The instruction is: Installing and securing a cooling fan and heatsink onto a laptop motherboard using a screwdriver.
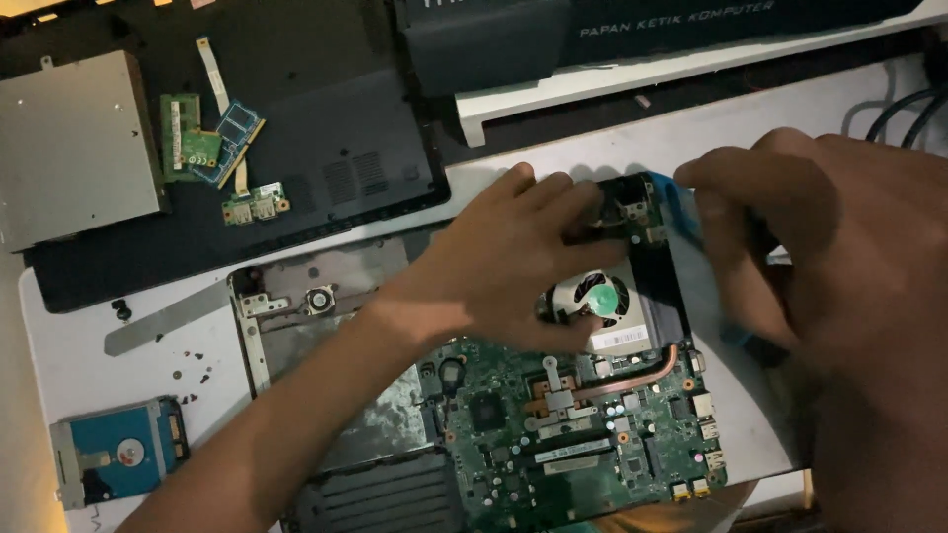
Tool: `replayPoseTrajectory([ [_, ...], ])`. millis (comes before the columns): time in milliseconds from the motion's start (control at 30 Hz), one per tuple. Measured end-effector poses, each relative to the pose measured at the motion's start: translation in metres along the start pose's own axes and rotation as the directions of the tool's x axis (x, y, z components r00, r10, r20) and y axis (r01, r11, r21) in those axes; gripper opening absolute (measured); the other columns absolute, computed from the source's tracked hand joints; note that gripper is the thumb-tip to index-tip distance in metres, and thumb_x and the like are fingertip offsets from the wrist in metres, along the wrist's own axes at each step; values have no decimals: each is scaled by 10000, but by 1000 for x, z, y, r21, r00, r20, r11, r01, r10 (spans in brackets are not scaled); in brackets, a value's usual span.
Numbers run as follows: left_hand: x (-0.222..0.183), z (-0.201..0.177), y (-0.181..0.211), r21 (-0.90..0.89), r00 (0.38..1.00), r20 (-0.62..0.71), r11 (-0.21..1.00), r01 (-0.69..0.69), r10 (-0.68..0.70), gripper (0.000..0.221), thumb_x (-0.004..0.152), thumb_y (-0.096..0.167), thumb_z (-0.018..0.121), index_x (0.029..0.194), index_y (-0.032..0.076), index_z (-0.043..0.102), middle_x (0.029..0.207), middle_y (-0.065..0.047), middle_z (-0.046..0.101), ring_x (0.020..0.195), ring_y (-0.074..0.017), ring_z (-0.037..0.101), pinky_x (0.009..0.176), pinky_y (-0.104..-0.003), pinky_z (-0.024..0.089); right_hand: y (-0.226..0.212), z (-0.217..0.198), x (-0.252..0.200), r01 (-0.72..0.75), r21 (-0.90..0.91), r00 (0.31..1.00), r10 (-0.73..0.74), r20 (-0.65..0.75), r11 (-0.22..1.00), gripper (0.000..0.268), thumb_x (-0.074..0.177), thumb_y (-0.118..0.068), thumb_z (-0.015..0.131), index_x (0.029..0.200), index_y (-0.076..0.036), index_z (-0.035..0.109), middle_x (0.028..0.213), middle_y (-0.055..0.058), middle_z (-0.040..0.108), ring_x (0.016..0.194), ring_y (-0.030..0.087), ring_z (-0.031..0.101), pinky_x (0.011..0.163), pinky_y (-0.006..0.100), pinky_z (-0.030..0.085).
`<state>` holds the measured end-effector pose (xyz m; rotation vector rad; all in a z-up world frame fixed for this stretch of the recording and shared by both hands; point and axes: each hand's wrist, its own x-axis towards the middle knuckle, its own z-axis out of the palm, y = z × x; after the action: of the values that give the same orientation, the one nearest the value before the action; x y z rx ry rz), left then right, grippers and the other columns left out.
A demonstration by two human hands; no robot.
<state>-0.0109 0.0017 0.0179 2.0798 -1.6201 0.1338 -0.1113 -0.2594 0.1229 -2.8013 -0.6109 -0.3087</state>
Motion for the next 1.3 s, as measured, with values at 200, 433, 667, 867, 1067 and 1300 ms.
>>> replayPoseTrajectory([
  [200,0,1,4,238,1000,9,971,-16,14,642,998,718,612,1316,200,820,1287,-114,581,1107,-281,545,969,-492,422,4,7,-1,-1,-51,1000,0,-25,999,323,1164,93,947,1426,-3,783,867,106,742,572,219,547,618,461,424],
  [433,0,2,8,4,1000,1,1000,-5,5,607,1018,548,693,1316,33,812,1283,-188,654,1147,-339,616,1039,-505,455,6,15,2,-75,45,994,78,-82,996,323,1213,250,831,1488,99,752,1179,217,813,537,228,514,567,402,375],
  [667,1,-1,11,29,1000,-7,999,14,-14,480,972,516,743,1272,150,824,1250,-116,631,1082,-290,603,1034,-486,439,14,20,1,-12,-32,1000,11,-21,999,360,1206,118,874,1517,-3,737,938,104,740,463,194,441,530,424,357],
  [867,4,5,10,-30,1000,-11,999,13,-13,460,975,513,750,1214,124,805,1118,-98,607,1030,-284,583,980,-479,443,6,20,6,21,-41,998,-23,-61,999,310,1184,148,862,1462,37,782,992,135,786,479,213,453,547,418,351],
  [1067,6,3,18,-19,997,-28,998,66,-66,580,1057,602,654,1251,74,799,1197,-155,658,1049,-315,617,1010,-510,453,3,21,9,48,-55,997,-51,-62,997,263,1223,119,871,1447,26,769,975,114,768,514,212,495,567,429,372],
  [1300,11,18,31,79,987,-12,984,160,-160,661,1017,588,598,1295,7,746,1252,-200,643,1133,-373,601,1084,-561,454,5,26,14,60,-31,995,-62,-79,998,266,1142,160,883,1364,28,818,986,107,779,489,209,510,543,404,383],
])
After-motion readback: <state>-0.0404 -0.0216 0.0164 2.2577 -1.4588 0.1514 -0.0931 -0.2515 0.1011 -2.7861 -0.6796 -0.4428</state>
